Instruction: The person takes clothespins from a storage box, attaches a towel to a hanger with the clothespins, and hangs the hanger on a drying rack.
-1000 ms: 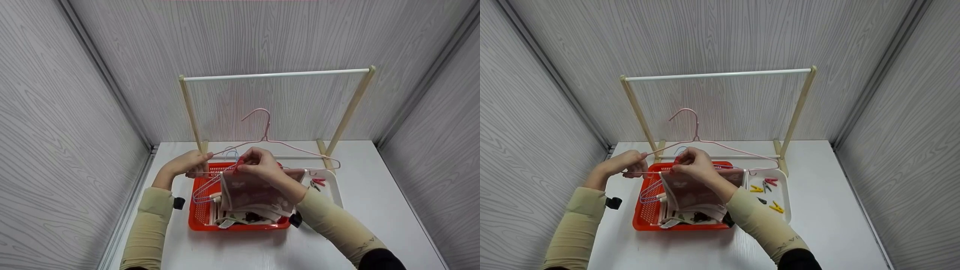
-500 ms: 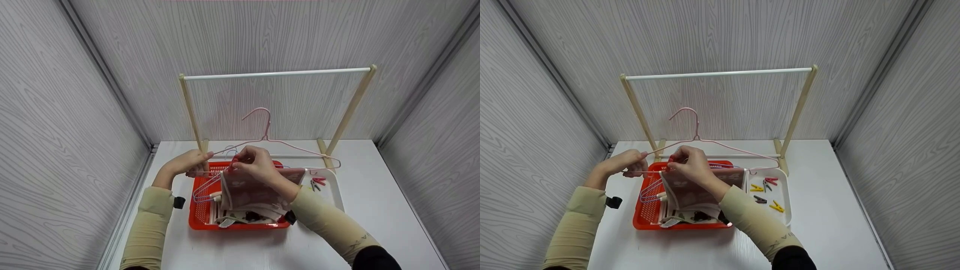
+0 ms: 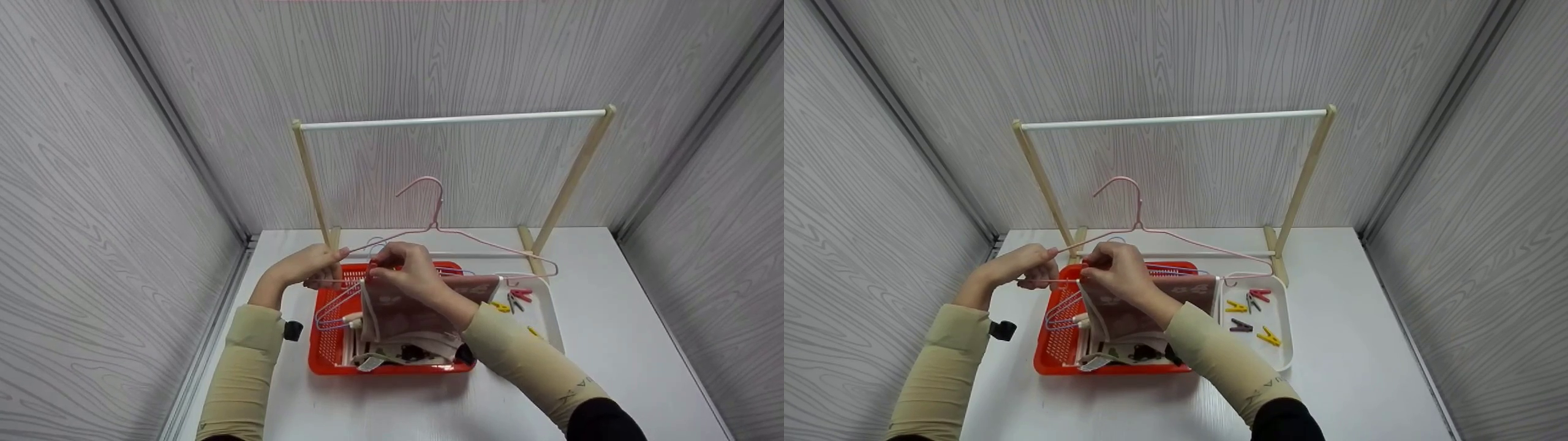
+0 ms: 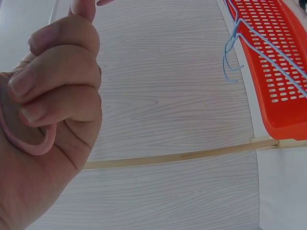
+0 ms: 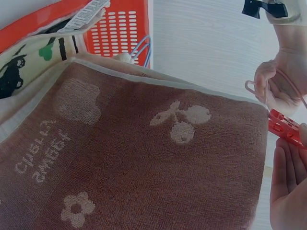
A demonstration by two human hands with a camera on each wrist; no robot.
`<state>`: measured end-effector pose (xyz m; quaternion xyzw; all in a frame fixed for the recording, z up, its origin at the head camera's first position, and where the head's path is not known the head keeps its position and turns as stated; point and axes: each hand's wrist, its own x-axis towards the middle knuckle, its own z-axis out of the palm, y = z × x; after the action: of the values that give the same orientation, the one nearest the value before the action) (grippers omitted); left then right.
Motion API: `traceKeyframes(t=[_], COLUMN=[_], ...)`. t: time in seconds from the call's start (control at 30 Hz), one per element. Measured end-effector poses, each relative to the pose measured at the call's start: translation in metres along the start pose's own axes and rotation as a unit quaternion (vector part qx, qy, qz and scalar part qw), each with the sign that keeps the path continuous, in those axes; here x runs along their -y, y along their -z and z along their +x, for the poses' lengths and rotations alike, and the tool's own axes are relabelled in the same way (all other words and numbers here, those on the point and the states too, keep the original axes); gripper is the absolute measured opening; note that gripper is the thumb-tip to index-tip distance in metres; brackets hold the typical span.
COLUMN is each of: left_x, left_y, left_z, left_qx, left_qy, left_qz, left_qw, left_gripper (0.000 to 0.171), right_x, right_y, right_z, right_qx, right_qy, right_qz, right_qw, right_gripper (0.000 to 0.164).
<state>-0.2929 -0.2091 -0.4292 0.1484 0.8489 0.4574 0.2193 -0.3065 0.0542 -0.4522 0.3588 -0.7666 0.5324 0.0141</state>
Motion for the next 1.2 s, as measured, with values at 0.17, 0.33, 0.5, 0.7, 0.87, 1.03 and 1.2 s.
traceKeyframes(t=[0.17,0.33,0.5,0.7,0.87,1.03,1.2], left_x=[-0.0011,-0.0017,-0.0036,-0.004,-0.0032,-0.0038,-0.0039], left_y=[0.0,-0.0002,-0.0015,-0.0028,-0.0033,-0.0041,-0.0055], left_z=[-0.0001,0.0016,0.0023,0.0027,0.0038,0.0045,0.0039], left_qx=[-0.001,-0.002,-0.001,0.001,0.003,0.005,0.003], left_qy=[0.004,-0.003,0.004,0.003,-0.002,0.004,0.004], left_qz=[0.003,0.014,0.009,0.016,0.018,0.013,0.008], left_qw=[1.0,0.9999,1.0,0.9999,0.9998,0.9999,1.0], left_gripper=[0.084,0.085,0.086,0.084,0.085,0.092,0.097], right_x=[0.0007,0.0008,0.0004,-0.0015,-0.0034,-0.0052,-0.0074], right_y=[-0.0025,-0.0052,-0.0073,-0.008,-0.0076,-0.0075,-0.0084], right_z=[0.0012,0.0028,0.0035,0.003,0.0018,0.0001,-0.0014], right_qx=[0.011,0.021,0.04,0.045,0.053,0.056,0.057], right_qy=[0.002,-0.001,-0.006,-0.01,-0.015,-0.016,-0.028], right_qz=[-0.009,-0.017,-0.018,-0.02,-0.034,-0.05,-0.055], right_qw=[1.0,1.0,0.999,0.999,0.998,0.997,0.996], right_gripper=[0.012,0.011,0.01,0.008,0.011,0.015,0.018])
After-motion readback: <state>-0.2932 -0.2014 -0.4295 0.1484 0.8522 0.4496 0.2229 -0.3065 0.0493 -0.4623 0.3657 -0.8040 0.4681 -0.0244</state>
